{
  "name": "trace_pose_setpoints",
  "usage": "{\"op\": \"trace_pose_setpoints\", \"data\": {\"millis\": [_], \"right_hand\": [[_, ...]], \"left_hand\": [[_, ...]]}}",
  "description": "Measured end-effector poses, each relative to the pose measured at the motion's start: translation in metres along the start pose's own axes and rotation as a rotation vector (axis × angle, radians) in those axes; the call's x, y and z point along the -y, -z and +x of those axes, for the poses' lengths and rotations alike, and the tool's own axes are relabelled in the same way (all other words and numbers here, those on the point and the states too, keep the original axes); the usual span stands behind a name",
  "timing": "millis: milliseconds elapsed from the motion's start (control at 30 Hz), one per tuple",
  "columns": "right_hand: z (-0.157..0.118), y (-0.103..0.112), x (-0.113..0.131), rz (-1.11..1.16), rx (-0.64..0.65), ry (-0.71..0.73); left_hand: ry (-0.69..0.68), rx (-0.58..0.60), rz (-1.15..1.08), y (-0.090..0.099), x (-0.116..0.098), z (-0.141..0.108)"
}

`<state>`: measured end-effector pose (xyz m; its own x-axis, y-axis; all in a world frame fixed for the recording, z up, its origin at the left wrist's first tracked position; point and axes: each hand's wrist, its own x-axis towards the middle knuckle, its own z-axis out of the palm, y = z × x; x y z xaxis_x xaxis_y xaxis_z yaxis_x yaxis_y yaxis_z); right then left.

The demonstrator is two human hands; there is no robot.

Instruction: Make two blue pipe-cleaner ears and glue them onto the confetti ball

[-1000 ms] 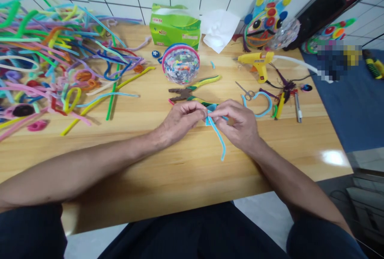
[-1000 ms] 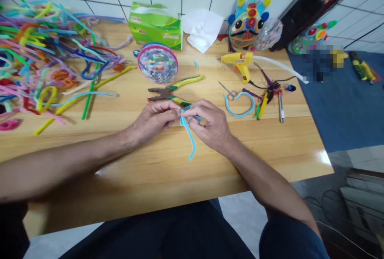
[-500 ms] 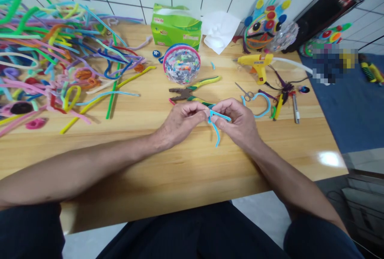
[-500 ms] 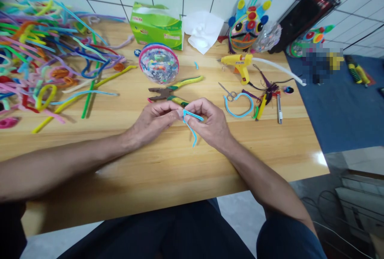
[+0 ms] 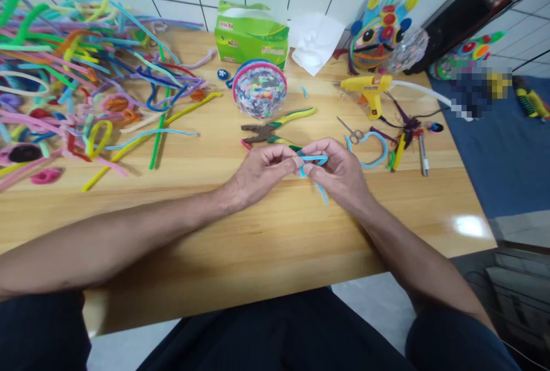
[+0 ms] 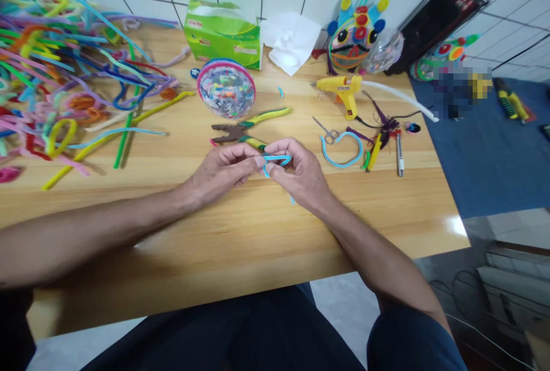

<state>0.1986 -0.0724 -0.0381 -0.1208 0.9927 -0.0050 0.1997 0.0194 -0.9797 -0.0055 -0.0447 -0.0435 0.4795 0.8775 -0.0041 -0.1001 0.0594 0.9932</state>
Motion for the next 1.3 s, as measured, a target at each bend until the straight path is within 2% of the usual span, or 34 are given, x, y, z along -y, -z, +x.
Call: {"op": "trace_pose_setpoints", "data": {"millis": [100,167,367,533,733,1067,1300], "right_hand": [[-0.002,0.0,-0.001,-0.038,-0.029,0.038],[-0.004,0.0,-0.002,-0.137,-0.069,0.117],[-0.008,0.003,-0.003,-0.703,-0.327,0.603],[-0.006,0.002,-0.005,-0.918,-0.289,0.768],[-0.005,-0.004,0.0,-1.001,-0.302,0.784],[-0.009,-0.012,0.006,-0.845,-0.285,0.681],[-0.007,-0.006,-0.001,-0.845,-0.27,0.704]], "left_hand": [[-0.005,-0.055,-0.019,0.0,-0.001,0.0],[-0.012,-0.09,-0.038,-0.001,-0.001,0.001],[-0.077,-0.169,-0.043,-0.003,0.003,-0.001],[-0.185,-0.174,0.036,-0.005,0.008,-0.006],[-0.222,-0.172,0.099,-0.008,0.01,-0.009],[-0.209,-0.204,0.044,-0.011,0.007,-0.01],[-0.086,-0.254,-0.05,-0.007,0.005,-0.005]]}}
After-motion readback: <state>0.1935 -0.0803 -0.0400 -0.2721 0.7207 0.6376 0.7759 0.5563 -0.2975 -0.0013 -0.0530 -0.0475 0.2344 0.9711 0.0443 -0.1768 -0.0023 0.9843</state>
